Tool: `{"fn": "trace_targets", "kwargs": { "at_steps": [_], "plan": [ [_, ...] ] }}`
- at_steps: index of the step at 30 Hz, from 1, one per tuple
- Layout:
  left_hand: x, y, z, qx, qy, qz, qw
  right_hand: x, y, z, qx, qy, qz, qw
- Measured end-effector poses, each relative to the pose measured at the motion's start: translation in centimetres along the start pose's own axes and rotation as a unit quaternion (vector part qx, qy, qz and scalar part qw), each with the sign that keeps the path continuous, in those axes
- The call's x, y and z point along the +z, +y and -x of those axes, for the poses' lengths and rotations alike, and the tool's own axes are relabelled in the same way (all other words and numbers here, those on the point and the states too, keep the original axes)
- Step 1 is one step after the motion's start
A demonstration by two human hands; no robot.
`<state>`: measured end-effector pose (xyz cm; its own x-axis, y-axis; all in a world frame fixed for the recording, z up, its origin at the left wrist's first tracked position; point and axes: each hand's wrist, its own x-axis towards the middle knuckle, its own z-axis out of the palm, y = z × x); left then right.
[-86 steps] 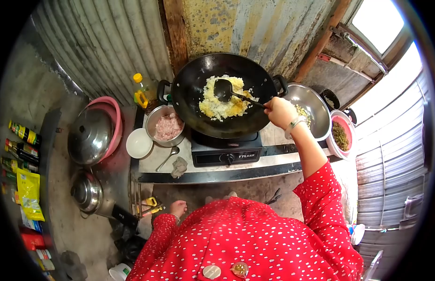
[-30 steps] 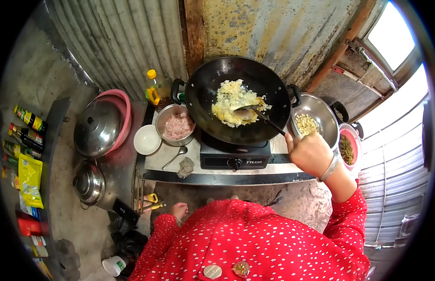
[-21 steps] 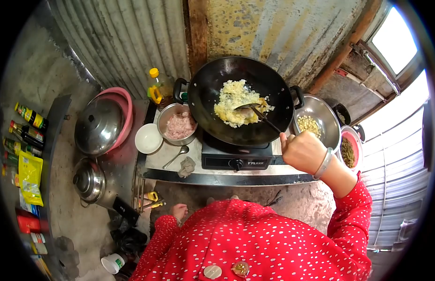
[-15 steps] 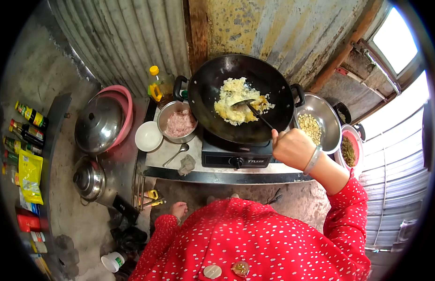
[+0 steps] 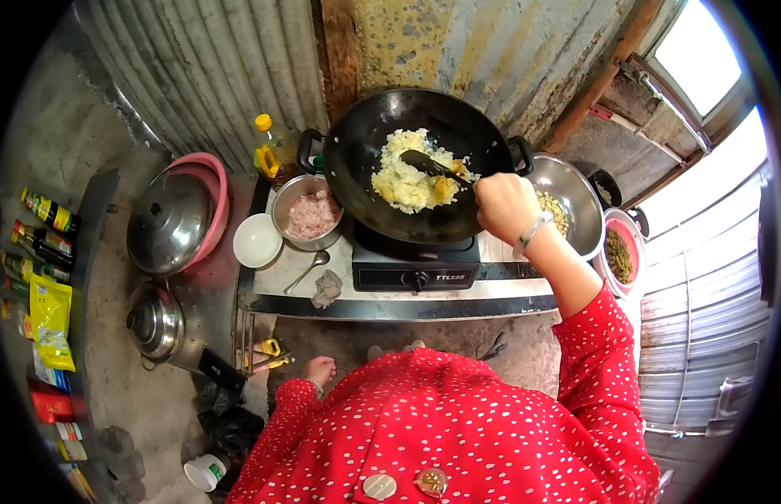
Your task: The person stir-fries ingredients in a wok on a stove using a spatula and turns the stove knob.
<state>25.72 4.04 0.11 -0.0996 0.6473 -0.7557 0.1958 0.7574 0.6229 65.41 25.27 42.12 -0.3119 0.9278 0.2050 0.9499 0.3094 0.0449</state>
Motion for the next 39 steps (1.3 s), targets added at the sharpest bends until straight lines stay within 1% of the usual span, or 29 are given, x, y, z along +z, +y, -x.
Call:
{"fn": "trace_targets", "kwargs": {
  "at_steps": [2, 4, 6, 8, 9, 12, 13, 14, 17, 21, 24, 25, 29, 32, 33, 36, 37, 38, 39],
  "plan": [
    [-0.2, -0.4, -0.1, 0.007, -0.002, -0.024, 1.0, -0.3, 0.0, -0.6, 0.001, -0.002, 0.011, 1.0],
    [-0.1, 0.5, 0.3, 0.003, 0.015, -0.027, 1.0, -1.1, -1.7, -0.5, -0.047, -0.067, 0.09, 0.993],
    [-0.1, 1.3, 1.2, 0.003, 0.022, -0.026, 0.999, 0.8, -3.2, 1.0, -0.141, -0.033, 0.145, 0.979],
    [0.0, 2.7, 1.8, 0.01, 0.018, -0.022, 1.0, 3.4, -3.6, 2.6, -0.189, 0.013, 0.203, 0.961],
    [0.0, 3.1, 1.7, 0.001, 0.017, -0.021, 1.0, 3.2, -3.6, 2.9, -0.198, 0.003, 0.211, 0.957],
    [0.3, 4.1, 1.3, -0.012, 0.011, -0.006, 1.0, 0.5, -1.9, 2.6, -0.19, 0.002, 0.187, 0.964],
    [0.4, 4.0, 0.9, -0.01, 0.008, 0.004, 1.0, -0.6, -1.5, 2.6, -0.152, -0.044, 0.198, 0.967],
    [0.4, 3.8, 0.5, -0.01, 0.004, 0.013, 1.0, -1.2, -1.0, 2.6, -0.111, -0.029, 0.174, 0.978],
    [1.0, 4.1, 0.4, -0.005, -0.011, 0.005, 1.0, -4.1, -0.2, 2.8, -0.072, 0.003, 0.134, 0.988],
    [1.3, 4.2, 0.6, 0.006, -0.008, -0.024, 1.0, -4.7, 0.6, 2.5, -0.1, 0.001, 0.107, 0.989],
    [1.2, 3.7, 0.7, 0.001, 0.0, -0.021, 1.0, -3.3, 1.1, 1.7, -0.149, -0.058, 0.108, 0.981],
    [1.0, 3.5, 0.8, 0.0, 0.003, -0.019, 1.0, -2.7, 1.3, 1.5, -0.149, -0.037, 0.089, 0.984],
    [0.4, 1.9, 0.1, -0.003, 0.012, 0.006, 1.0, -2.5, 0.9, 1.3, -0.152, -0.047, 0.088, 0.983],
    [-0.1, 0.9, -0.4, -0.016, 0.014, 0.03, 0.999, -4.6, 1.6, 0.8, -0.115, -0.035, 0.096, 0.988],
    [-0.1, 0.7, -0.3, -0.014, 0.015, 0.028, 0.999, -5.8, 1.2, 0.8, -0.064, -0.021, 0.053, 0.996],
    [-0.2, 0.6, 0.1, -0.004, 0.016, 0.008, 1.0, -5.4, 1.2, 0.4, 0.003, 0.001, 0.002, 1.0],
    [-0.2, 0.7, 0.3, -0.001, 0.015, -0.005, 1.0, -4.7, 1.1, 0.3, 0.012, 0.012, -0.016, 1.0],
    [-0.2, 0.9, 0.4, 0.003, 0.014, -0.017, 1.0, -3.8, 1.3, 0.1, -0.007, 0.004, -0.009, 1.0],
    [-0.2, 0.8, 0.4, 0.006, 0.014, -0.01, 1.0, -3.2, 1.1, 0.1, -0.001, -0.006, -0.015, 1.0]
  ]
}}
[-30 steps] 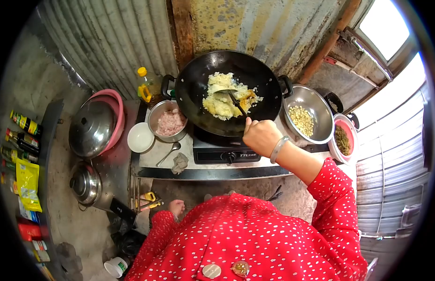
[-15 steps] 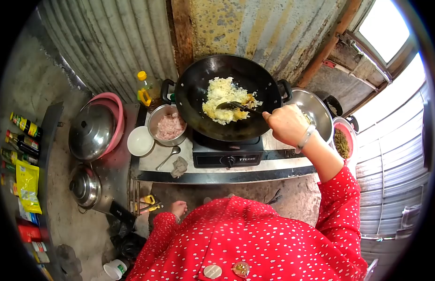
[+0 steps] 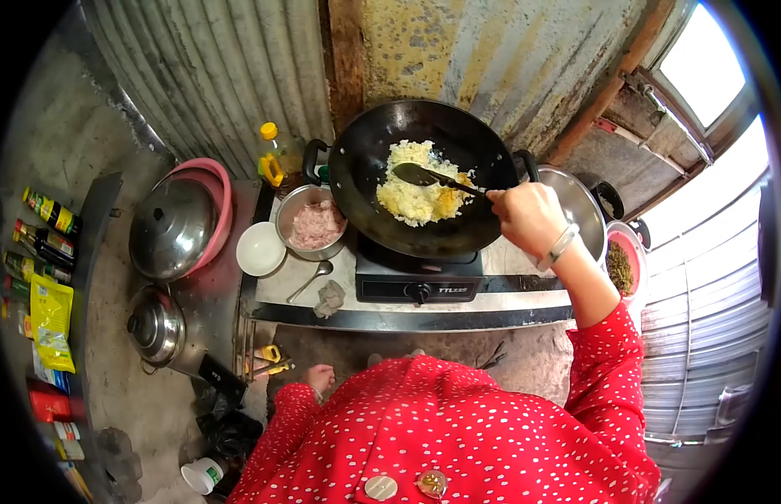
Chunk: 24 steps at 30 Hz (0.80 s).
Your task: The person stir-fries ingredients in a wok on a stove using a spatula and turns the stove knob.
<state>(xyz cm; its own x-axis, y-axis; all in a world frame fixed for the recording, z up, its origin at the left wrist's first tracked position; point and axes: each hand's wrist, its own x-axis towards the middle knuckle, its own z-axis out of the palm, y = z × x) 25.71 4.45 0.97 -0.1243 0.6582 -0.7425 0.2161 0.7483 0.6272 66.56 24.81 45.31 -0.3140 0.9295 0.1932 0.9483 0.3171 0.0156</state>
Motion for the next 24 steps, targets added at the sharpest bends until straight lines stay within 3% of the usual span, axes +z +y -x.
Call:
{"fn": "trace_targets", "kwargs": {
  "at_steps": [5, 12, 17, 21, 24],
  "plan": [
    [-0.1, 0.0, -0.2, -0.004, 0.001, 0.027, 1.0, 1.5, 0.7, -0.2, 0.008, 0.012, -0.041, 0.999],
    [0.0, 1.8, 0.3, -0.013, -0.006, 0.017, 1.0, 1.1, 0.3, -1.2, -0.01, -0.097, 0.015, 0.995],
    [0.1, 2.6, 0.3, -0.016, -0.004, -0.022, 1.0, 5.2, 0.2, -0.5, 0.064, -0.106, -0.037, 0.992],
    [-0.2, 2.4, 0.0, -0.034, -0.007, 0.009, 0.999, 5.8, 1.7, -0.4, 0.122, -0.081, -0.122, 0.982],
    [0.0, 2.9, 0.4, -0.039, 0.001, 0.003, 0.999, 4.4, 3.5, -0.9, 0.085, -0.015, -0.129, 0.988]
  ]
}}
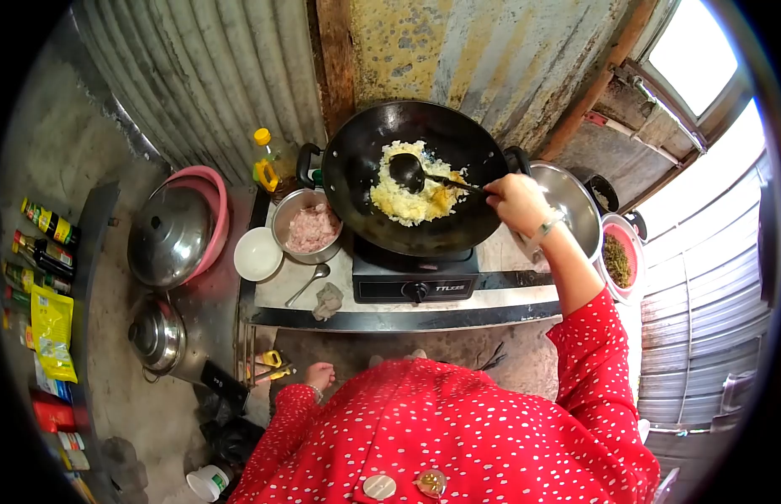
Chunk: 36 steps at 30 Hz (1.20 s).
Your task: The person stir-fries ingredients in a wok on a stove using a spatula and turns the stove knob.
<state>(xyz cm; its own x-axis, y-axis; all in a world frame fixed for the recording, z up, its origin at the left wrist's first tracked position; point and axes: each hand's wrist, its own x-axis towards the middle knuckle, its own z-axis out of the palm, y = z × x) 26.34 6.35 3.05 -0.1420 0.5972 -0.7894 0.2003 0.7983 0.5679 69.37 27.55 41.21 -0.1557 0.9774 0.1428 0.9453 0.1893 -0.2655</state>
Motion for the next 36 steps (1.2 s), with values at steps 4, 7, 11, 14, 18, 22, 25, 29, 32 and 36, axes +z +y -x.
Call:
{"fn": "trace_targets", "kwargs": {
  "at_steps": [4, 7, 11, 14, 18, 22, 25, 29, 32, 36],
  "plan": [
    [-0.1, -0.6, 0.5, 0.016, -0.001, -0.008, 1.0, -3.9, -1.6, 1.2, -0.032, 0.057, 0.016, 0.998],
    [0.0, -1.0, 0.8, 0.023, -0.001, -0.034, 0.999, -4.7, -2.5, 1.8, -0.073, 0.077, 0.106, 0.989],
    [-0.1, -1.0, 0.8, 0.035, -0.005, -0.034, 0.999, -4.1, -2.3, 1.3, -0.147, -0.003, 0.211, 0.966],
    [-0.2, -1.0, 0.2, 0.025, -0.007, -0.009, 1.0, -4.1, -2.4, 0.3, -0.199, -0.023, 0.236, 0.951],
    [0.3, 0.5, 0.3, -0.002, -0.002, 0.021, 1.0, -4.3, -4.2, -0.5, -0.256, -0.024, 0.248, 0.934],
    [0.8, 1.3, 0.4, 0.003, -0.01, 0.026, 1.0, -3.8, -6.8, -1.1, -0.242, -0.049, 0.257, 0.934],
    [1.0, 1.6, 0.4, 0.006, -0.018, 0.024, 1.0, -3.6, -7.4, -1.7, -0.212, -0.062, 0.254, 0.942],
    [0.8, 0.9, -0.2, 0.007, -0.018, 0.013, 1.0, -3.6, -7.3, -2.3, -0.141, -0.076, 0.243, 0.957],
    [0.5, -0.1, -0.9, 0.003, -0.007, 0.003, 1.0, -3.4, -6.0, -2.5, -0.063, -0.064, 0.211, 0.973],
    [0.6, 0.0, -0.6, 0.005, -0.006, -0.009, 1.0, -2.3, -1.8, -1.6, -0.03, -0.012, 0.127, 0.991]
  ]
}}
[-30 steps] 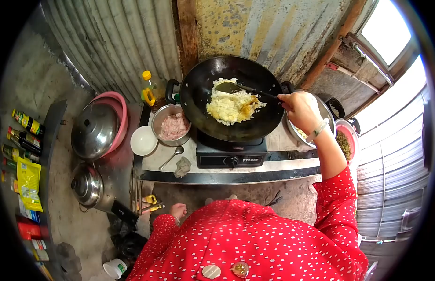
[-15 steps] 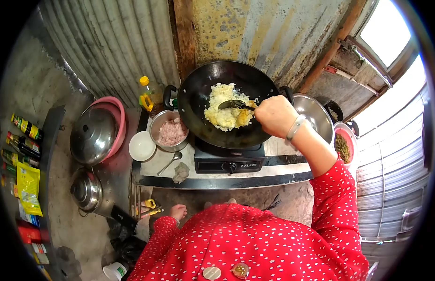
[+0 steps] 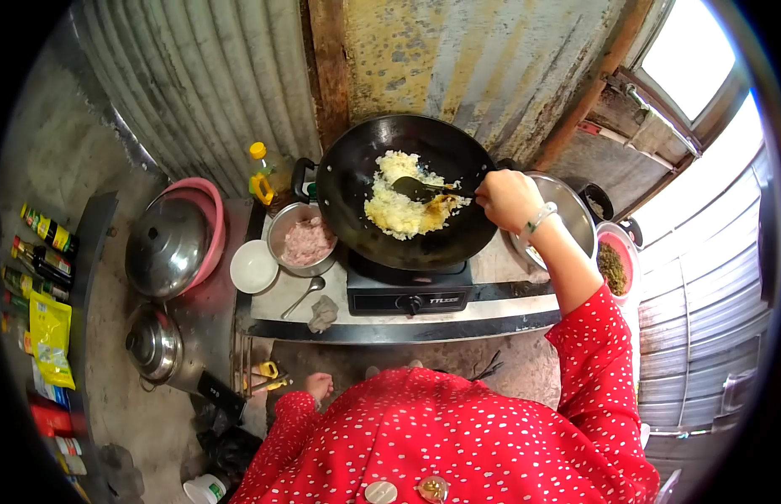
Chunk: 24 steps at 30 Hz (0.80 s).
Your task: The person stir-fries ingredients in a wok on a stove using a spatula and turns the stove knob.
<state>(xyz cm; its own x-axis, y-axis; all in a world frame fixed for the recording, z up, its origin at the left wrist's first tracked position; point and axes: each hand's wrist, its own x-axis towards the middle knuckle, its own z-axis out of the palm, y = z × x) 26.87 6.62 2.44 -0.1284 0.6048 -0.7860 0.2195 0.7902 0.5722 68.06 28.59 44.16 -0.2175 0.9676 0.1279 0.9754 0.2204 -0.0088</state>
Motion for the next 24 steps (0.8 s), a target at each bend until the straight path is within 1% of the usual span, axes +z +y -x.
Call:
{"fn": "trace_targets", "kwargs": {
  "at_steps": [1, 4, 7, 8, 11, 14, 17, 18, 19, 21, 24],
  "plan": [
    [0.2, -0.1, -0.3, 0.002, 0.003, 0.002, 1.0, 0.1, 0.3, 0.5, -0.008, 0.007, -0.005, 1.0],
    [0.2, 0.0, 0.2, 0.003, -0.001, -0.005, 1.0, -0.7, -0.1, 2.0, -0.072, -0.012, 0.067, 0.995],
    [0.4, 0.9, 0.1, 0.019, -0.009, 0.009, 1.0, -2.7, 0.3, 2.7, -0.075, 0.054, 0.057, 0.994],
    [0.3, 0.5, 0.5, 0.021, -0.013, 0.016, 1.0, -2.8, 0.9, 2.6, -0.091, 0.092, 0.036, 0.991],
    [0.3, 1.5, 1.7, 0.011, -0.005, 0.017, 1.0, -4.0, 0.4, 1.9, -0.102, 0.117, 0.078, 0.985],
    [0.0, 0.1, 0.5, 0.001, 0.009, 0.001, 1.0, -3.4, -0.1, 0.8, -0.123, 0.107, 0.104, 0.981],
    [-0.3, -0.8, 0.1, 0.001, 0.017, 0.019, 1.0, -0.6, 0.0, -0.7, -0.141, 0.06, 0.132, 0.979],
    [-0.4, -0.8, 0.3, -0.001, 0.018, 0.022, 1.0, -0.3, -0.5, -0.8, -0.174, 0.04, 0.133, 0.975],
    [-0.4, -1.0, 0.5, -0.003, 0.019, 0.024, 1.0, -0.2, -0.8, -0.8, -0.185, 0.048, 0.131, 0.973],
    [-0.5, -1.7, 0.5, -0.004, 0.017, 0.029, 0.999, -0.6, -2.1, -0.9, -0.182, 0.048, 0.135, 0.973],
    [-0.4, -2.5, -0.1, 0.001, 0.014, 0.036, 0.999, -1.8, -4.2, -1.3, -0.131, -0.003, 0.14, 0.982]
  ]
}}
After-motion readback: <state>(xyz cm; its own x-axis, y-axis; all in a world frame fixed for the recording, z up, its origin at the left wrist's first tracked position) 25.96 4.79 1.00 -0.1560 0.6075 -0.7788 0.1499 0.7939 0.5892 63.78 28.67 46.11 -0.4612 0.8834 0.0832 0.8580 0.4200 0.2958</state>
